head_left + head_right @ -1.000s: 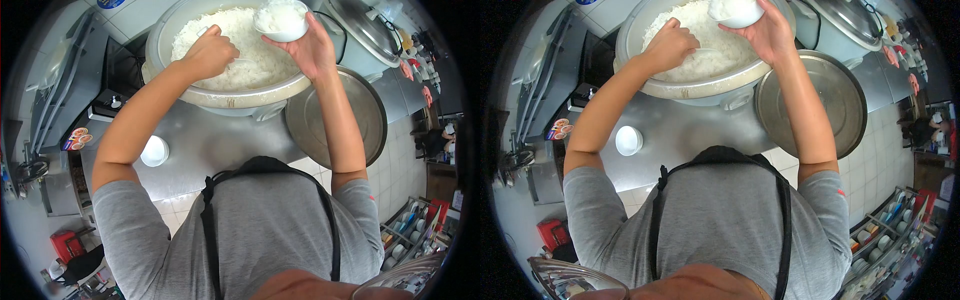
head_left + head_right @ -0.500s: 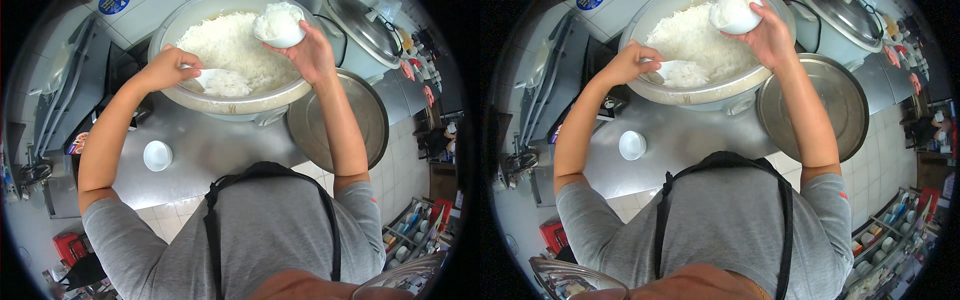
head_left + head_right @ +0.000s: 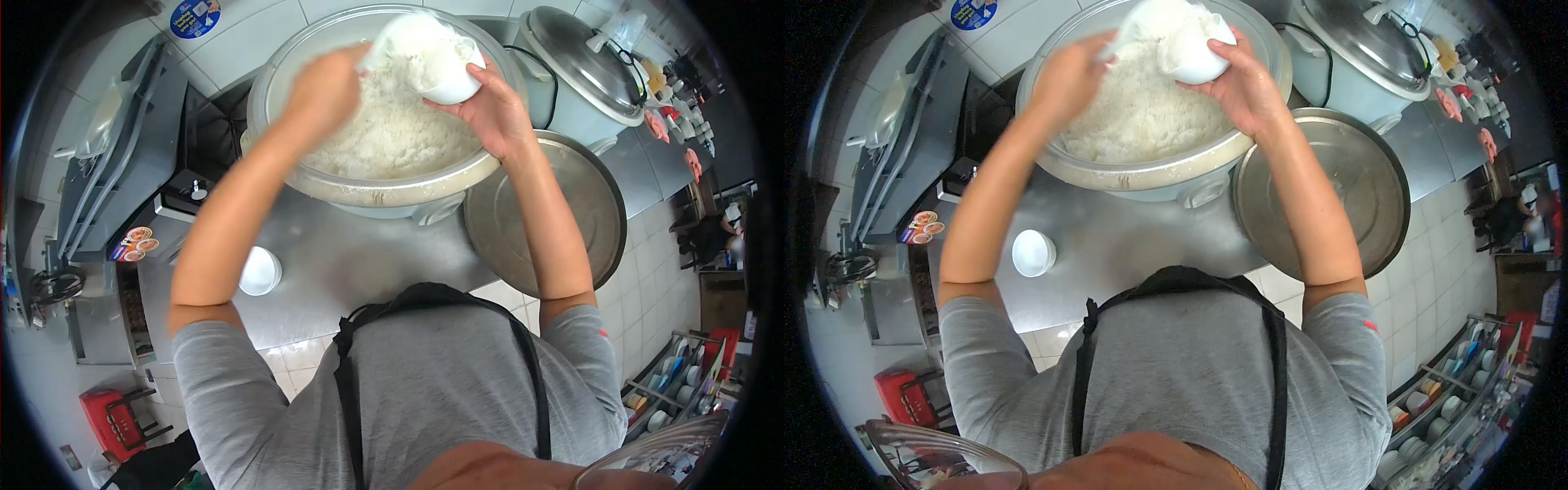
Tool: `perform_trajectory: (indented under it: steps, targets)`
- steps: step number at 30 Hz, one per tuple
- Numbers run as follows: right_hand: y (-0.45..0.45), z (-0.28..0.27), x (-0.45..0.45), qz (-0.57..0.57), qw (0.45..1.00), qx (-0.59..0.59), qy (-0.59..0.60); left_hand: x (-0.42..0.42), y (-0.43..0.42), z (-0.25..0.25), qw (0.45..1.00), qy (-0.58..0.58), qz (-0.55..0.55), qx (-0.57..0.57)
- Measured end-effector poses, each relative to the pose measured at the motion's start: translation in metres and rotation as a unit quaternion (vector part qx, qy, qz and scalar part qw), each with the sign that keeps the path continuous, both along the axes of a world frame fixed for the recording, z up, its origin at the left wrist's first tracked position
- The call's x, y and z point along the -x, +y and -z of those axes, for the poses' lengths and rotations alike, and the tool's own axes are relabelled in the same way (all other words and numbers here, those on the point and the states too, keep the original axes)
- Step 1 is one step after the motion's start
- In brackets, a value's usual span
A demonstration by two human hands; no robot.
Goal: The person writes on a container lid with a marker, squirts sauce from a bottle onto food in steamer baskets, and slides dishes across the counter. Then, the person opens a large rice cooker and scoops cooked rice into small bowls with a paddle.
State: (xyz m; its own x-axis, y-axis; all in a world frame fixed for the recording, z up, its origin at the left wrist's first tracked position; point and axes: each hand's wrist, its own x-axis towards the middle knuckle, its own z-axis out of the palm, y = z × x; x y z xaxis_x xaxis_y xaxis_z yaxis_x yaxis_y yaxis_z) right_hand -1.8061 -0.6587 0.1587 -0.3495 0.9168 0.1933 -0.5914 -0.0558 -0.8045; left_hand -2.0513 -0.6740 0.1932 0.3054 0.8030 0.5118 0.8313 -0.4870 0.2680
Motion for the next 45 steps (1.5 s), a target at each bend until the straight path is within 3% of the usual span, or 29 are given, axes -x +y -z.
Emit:
perform_trajectory:
  steps: [1,4,13,16,19,21,25,26,29,32,35,39,45]
  targets:
    - [-0.001,-0.001,0.0,0.01,1.0,0.005,-0.006,-0.011,-0.004,0.014,0.999,-0.002,0.047,-0.025]
    - [0.002,0.001,-0.002,0.015,1.0,0.018,-0.014,-0.044,-0.033,0.013,0.999,0.006,0.036,0.04]
    - [-0.004,-0.002,0.002,0.046,0.997,0.011,-0.065,-0.039,-0.036,0.019,0.987,-0.002,0.124,0.098]
    - [-0.001,0.0,0.003,0.042,0.998,0.013,-0.048,-0.01,-0.023,0.014,0.951,-0.16,0.191,0.181]
    - [-0.001,-0.003,0.005,0.025,0.999,-0.003,-0.023,0.023,-0.034,-0.038,0.883,-0.322,0.096,0.327]
    - [-0.002,-0.006,0.004,0.011,1.0,0.009,-0.005,0.04,-0.038,-0.049,0.917,-0.313,0.047,0.243]
    - [-0.002,-0.005,0.002,-0.017,1.0,0.01,0.014,0.035,-0.042,-0.039,0.934,-0.258,0.038,0.244]
    - [-0.002,-0.006,0.002,-0.019,1.0,0.006,0.008,0.04,-0.033,-0.027,0.962,-0.219,0.014,0.161]
    - [-0.005,-0.006,0.001,-0.015,1.0,0.001,-0.002,0.04,-0.034,-0.02,0.986,-0.075,-0.046,0.143]
    - [-0.002,-0.006,0.002,-0.013,1.0,0.006,0.01,0.035,-0.055,-0.033,0.988,-0.019,-0.118,0.096]
    - [0.002,-0.002,-0.001,-0.02,0.999,0.018,0.026,0.054,-0.074,-0.031,0.99,0.114,-0.087,-0.012]
    - [0.002,-0.003,0.0,-0.023,0.999,0.019,0.028,0.083,-0.105,-0.021,0.95,0.299,-0.083,0.044]
    - [0.002,0.0,0.0,-0.026,1.0,0.011,0.006,0.098,-0.126,-0.059,0.937,0.342,-0.032,0.066]
